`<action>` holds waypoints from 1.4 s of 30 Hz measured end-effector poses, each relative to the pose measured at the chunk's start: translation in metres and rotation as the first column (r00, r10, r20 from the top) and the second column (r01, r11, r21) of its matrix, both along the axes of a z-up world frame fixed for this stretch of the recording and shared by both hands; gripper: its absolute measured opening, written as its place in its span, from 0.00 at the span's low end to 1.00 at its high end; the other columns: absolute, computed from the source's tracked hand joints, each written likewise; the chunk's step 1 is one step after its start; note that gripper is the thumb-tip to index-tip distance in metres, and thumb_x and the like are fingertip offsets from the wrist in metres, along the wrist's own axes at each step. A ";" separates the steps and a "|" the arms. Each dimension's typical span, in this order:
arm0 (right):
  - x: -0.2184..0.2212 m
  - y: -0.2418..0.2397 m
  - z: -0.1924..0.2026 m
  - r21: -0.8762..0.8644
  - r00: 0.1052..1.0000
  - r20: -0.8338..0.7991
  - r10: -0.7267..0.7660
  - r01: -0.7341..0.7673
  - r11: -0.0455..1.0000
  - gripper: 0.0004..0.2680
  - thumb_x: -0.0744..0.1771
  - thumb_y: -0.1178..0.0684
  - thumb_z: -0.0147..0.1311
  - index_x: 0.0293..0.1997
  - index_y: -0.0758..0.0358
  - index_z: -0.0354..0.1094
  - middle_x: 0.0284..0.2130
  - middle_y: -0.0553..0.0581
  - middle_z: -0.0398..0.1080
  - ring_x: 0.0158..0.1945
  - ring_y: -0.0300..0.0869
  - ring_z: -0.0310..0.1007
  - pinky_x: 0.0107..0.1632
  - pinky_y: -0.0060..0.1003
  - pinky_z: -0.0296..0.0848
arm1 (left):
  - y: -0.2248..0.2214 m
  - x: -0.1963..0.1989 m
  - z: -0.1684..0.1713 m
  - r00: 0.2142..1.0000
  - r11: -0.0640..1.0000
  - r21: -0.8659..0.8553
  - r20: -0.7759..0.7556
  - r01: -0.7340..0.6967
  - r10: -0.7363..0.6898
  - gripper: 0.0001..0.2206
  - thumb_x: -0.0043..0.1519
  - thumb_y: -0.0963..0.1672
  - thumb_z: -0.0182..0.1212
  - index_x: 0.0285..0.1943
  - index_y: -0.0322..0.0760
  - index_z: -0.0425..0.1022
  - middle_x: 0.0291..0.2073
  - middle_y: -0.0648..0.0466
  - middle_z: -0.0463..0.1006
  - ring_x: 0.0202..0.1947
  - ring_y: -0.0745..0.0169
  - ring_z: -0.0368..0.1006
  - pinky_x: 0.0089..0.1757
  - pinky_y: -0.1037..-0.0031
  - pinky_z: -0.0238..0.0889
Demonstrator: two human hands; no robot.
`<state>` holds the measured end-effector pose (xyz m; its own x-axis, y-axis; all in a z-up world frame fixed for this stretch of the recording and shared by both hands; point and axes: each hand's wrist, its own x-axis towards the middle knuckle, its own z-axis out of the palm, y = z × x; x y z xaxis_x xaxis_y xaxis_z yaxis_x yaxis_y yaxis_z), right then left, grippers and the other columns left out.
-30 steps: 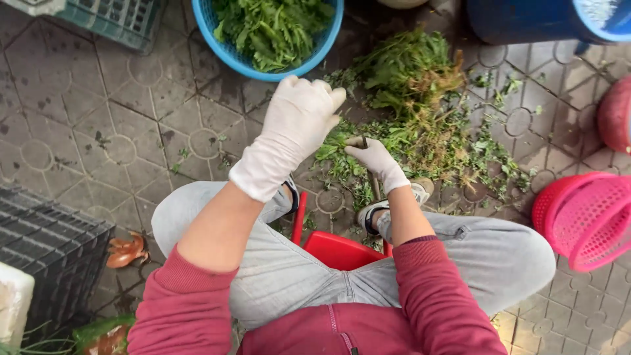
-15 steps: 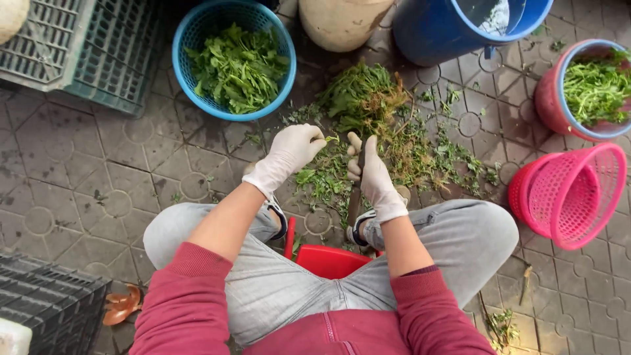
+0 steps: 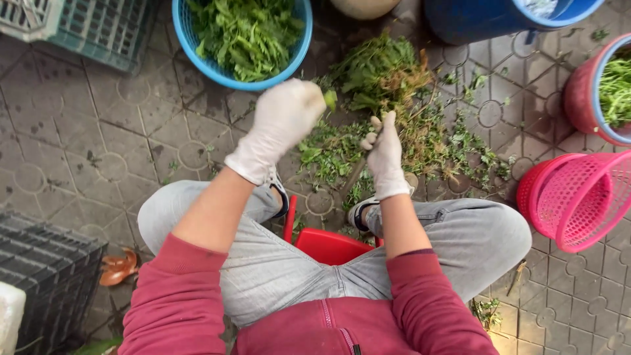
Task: Trimming and sorting leafy greens by hand and with a small knife, removing roots and placing cleaned portions into a basket.
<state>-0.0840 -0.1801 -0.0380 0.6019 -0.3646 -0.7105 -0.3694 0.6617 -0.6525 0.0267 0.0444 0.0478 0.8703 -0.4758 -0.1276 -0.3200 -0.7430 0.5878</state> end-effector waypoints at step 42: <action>-0.041 0.018 0.030 -0.083 0.829 0.436 0.349 -0.349 0.934 0.30 0.72 0.37 0.59 0.84 0.60 0.53 0.57 0.49 0.65 0.34 0.31 0.65 0.29 0.21 0.60 | -0.022 -0.039 -0.040 0.426 0.788 -0.378 -0.890 -0.485 -0.164 0.16 0.65 0.48 0.75 0.48 0.29 0.80 0.31 0.40 0.85 0.32 0.49 0.86 0.40 0.59 0.83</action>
<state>-0.1253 -0.1619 -0.0081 0.9364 -0.0715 -0.3435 -0.2523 0.5431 -0.8009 -0.0128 0.0220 0.0076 0.5043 -0.5936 -0.6271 0.6730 -0.1848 0.7162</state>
